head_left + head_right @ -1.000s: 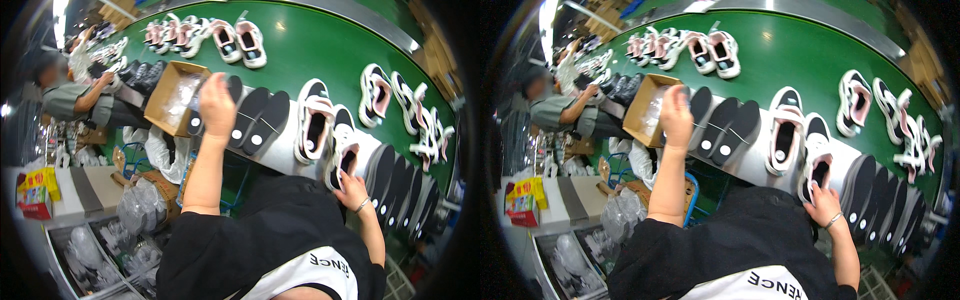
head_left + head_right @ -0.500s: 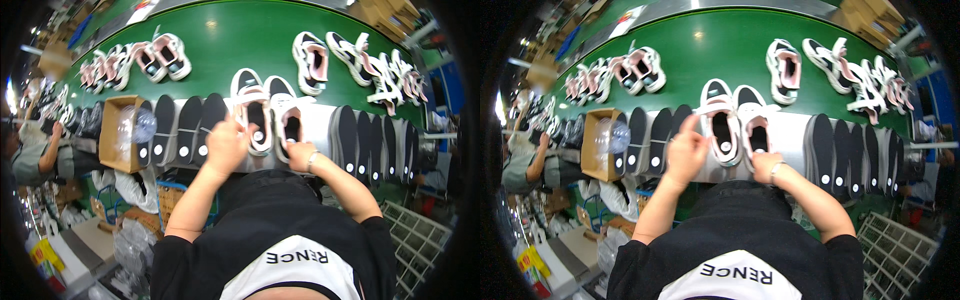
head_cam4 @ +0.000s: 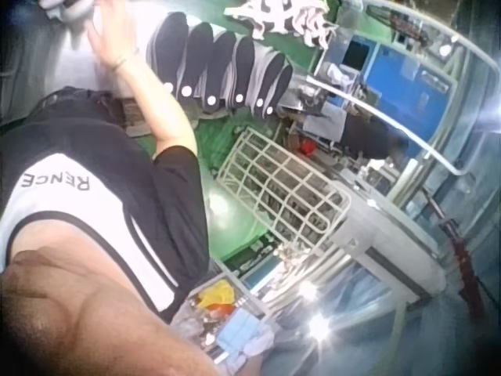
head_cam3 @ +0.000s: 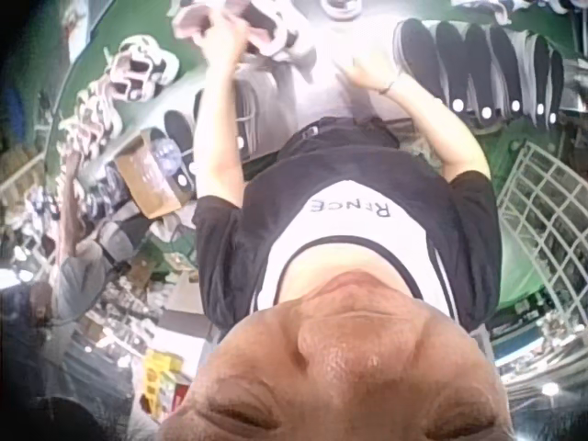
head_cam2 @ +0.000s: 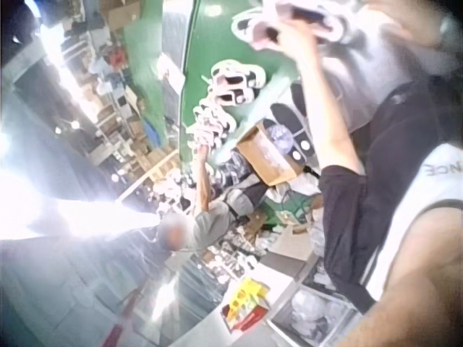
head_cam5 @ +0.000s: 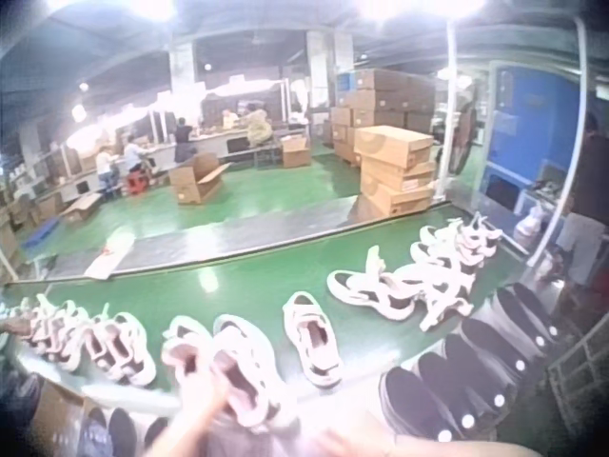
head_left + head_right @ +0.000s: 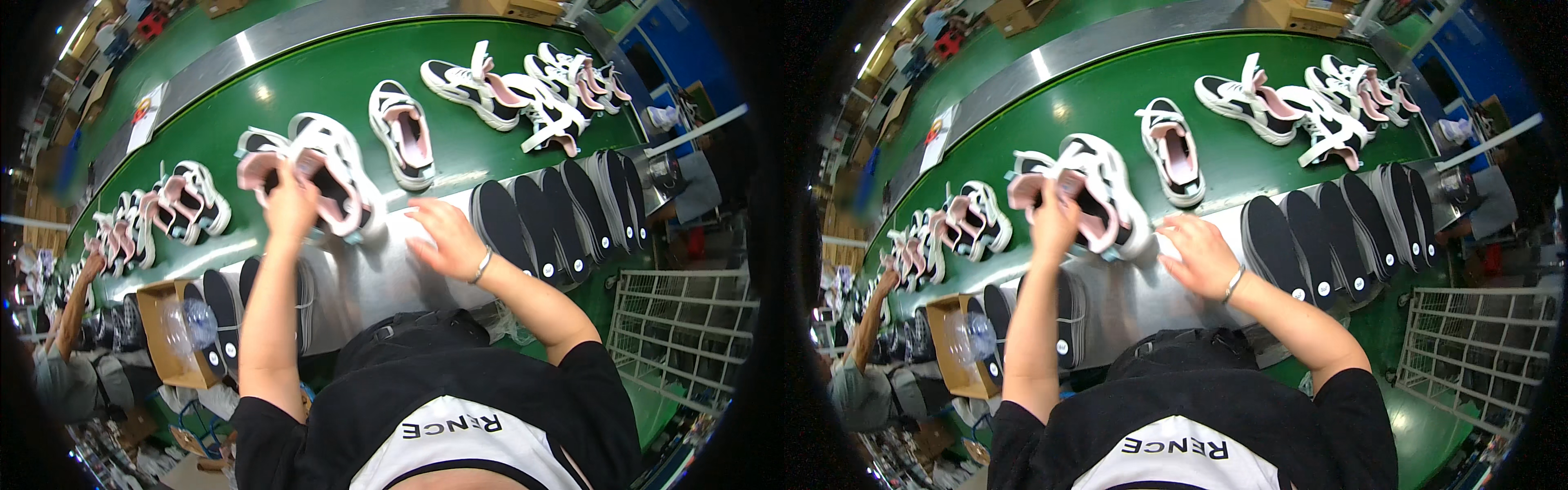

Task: The person inserts insoles and various padding components into sneakers, positioning them inside the shoes and pressing them down to ensure a proper fit.

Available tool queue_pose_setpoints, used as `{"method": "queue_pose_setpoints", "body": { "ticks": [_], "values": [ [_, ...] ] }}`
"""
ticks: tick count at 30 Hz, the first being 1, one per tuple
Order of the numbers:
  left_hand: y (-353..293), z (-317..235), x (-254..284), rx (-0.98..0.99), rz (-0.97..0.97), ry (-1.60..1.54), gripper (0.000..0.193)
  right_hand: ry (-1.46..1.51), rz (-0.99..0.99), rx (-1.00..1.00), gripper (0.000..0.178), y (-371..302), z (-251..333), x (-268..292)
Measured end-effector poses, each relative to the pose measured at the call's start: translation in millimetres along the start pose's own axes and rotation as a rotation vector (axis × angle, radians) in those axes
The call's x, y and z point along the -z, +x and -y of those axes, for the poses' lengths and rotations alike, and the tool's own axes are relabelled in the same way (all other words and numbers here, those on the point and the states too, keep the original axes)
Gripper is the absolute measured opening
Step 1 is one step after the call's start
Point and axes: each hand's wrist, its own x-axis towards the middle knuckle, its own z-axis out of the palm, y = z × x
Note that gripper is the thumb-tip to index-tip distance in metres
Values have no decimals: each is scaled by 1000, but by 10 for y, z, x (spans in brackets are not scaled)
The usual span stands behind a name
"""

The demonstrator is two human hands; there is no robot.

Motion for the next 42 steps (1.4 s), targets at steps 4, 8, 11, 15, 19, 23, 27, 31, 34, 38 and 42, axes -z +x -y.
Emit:
{"method": "queue_pose_setpoints", "body": {
  "ticks": [4, 8, 11, 15, 19, 23, 27, 31, 34, 38, 42],
  "values": [
    [563, 44, 291, 66, -135, 0, 55, -187, -35, -243, 46, 282, -557, 39],
    [380, -137, -81, -144, -273, -443, 49, -264, -5, -383, 55, 568, -978, -225],
    [-237, -184, -596, -205, -89, -263, 51, -249, 167, -486, 27, 728, -1144, -360],
    [-972, -297, -934, -186, 162, -70, 58, -551, 152, -386, 28, 836, -1420, 33],
    [-1163, -194, -1114, -310, 176, 73, 54, -728, 173, -628, 32, 881, -1911, 571],
    [-1175, -257, -1127, -301, 171, 76, 50, -639, 253, -711, 41, 904, -2230, 770],
    [-1170, -281, -1161, -305, 149, 69, 49, -382, 279, -1011, 42, 1147, -2279, 743],
    [-1166, -290, -1155, -289, 147, 59, 49, -515, 250, -901, 46, 1189, -2232, 542],
    [-1077, -293, -1150, -161, 234, -83, 52, -427, 259, -784, 48, 1346, -1691, 628],
    [-769, -417, -965, 275, 205, -1008, 69, -337, 187, -460, 37, 1223, -806, 487],
    [-727, -771, -524, 178, 55, -931, 86, -350, 329, -358, 33, 598, -99, 214]
  ]
}}
